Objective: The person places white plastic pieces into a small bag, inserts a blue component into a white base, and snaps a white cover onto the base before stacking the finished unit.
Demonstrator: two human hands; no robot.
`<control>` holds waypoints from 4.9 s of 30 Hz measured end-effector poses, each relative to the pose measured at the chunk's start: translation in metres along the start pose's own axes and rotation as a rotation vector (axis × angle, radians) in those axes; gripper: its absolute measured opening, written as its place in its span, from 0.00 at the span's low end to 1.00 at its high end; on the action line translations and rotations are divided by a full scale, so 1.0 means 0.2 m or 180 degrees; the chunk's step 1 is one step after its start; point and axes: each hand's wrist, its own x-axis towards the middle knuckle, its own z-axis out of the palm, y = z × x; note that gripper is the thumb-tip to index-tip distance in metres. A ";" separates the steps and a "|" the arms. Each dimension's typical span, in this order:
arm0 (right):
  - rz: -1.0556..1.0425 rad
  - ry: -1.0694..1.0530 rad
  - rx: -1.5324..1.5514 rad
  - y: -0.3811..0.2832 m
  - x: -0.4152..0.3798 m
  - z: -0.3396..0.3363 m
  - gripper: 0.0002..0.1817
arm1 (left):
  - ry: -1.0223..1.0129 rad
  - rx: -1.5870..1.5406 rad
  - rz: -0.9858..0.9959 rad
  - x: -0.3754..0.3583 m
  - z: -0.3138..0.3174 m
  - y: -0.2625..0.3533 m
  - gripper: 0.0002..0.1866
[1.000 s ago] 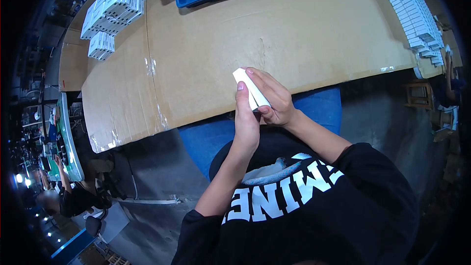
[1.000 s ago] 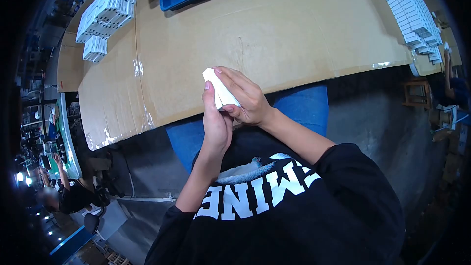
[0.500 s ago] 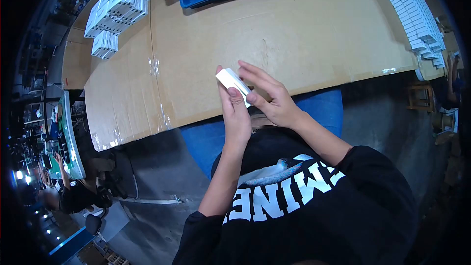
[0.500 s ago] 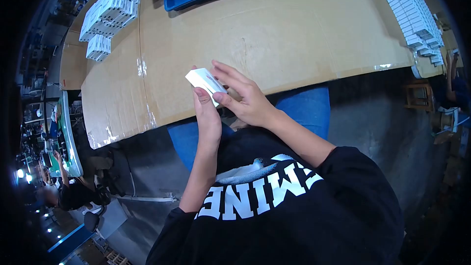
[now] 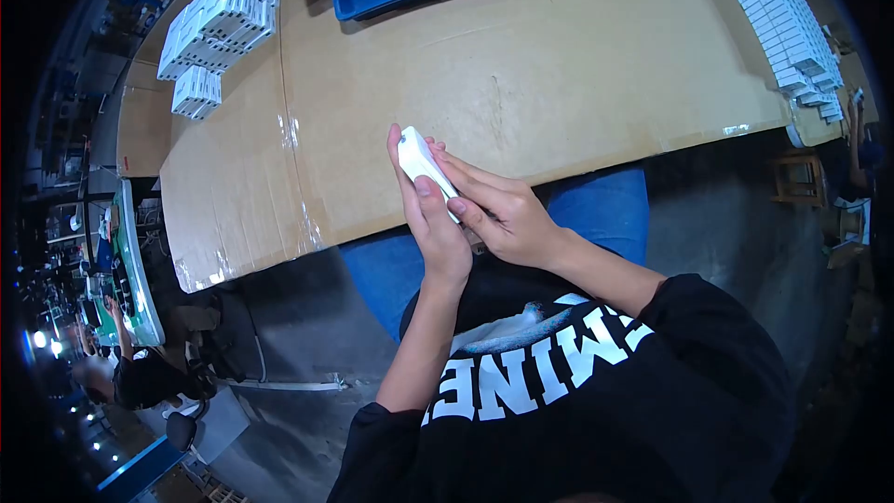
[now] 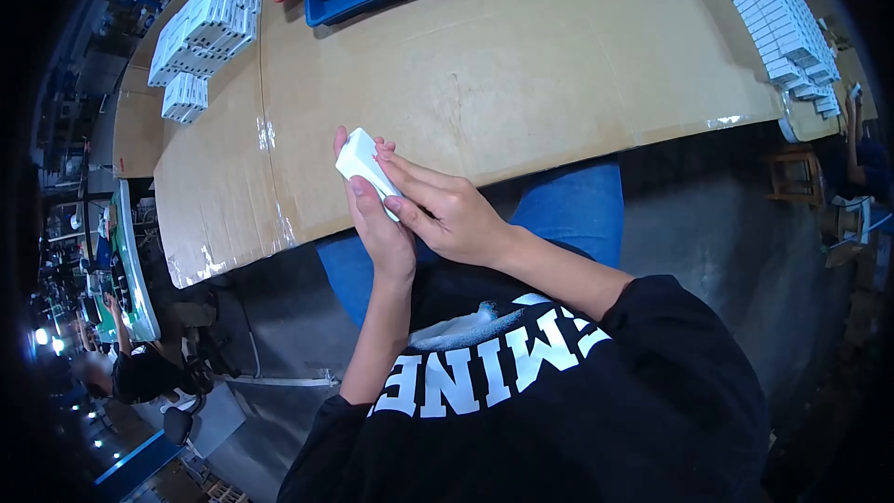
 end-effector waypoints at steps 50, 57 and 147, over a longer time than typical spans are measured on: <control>0.1134 0.0489 0.1534 -0.16 0.02 0.13 0.26 | 0.0627 0.0680 0.1345 0.04 -0.02 -0.11 0.57; 0.1054 0.0396 0.1340 -0.16 0.00 0.12 0.26 | 0.0597 0.0650 0.1332 0.02 -0.01 -0.10 0.53; -0.0728 -0.0258 -0.1281 0.34 -0.05 -0.04 0.25 | 0.0280 0.0225 -0.1149 0.02 -0.01 -0.11 0.26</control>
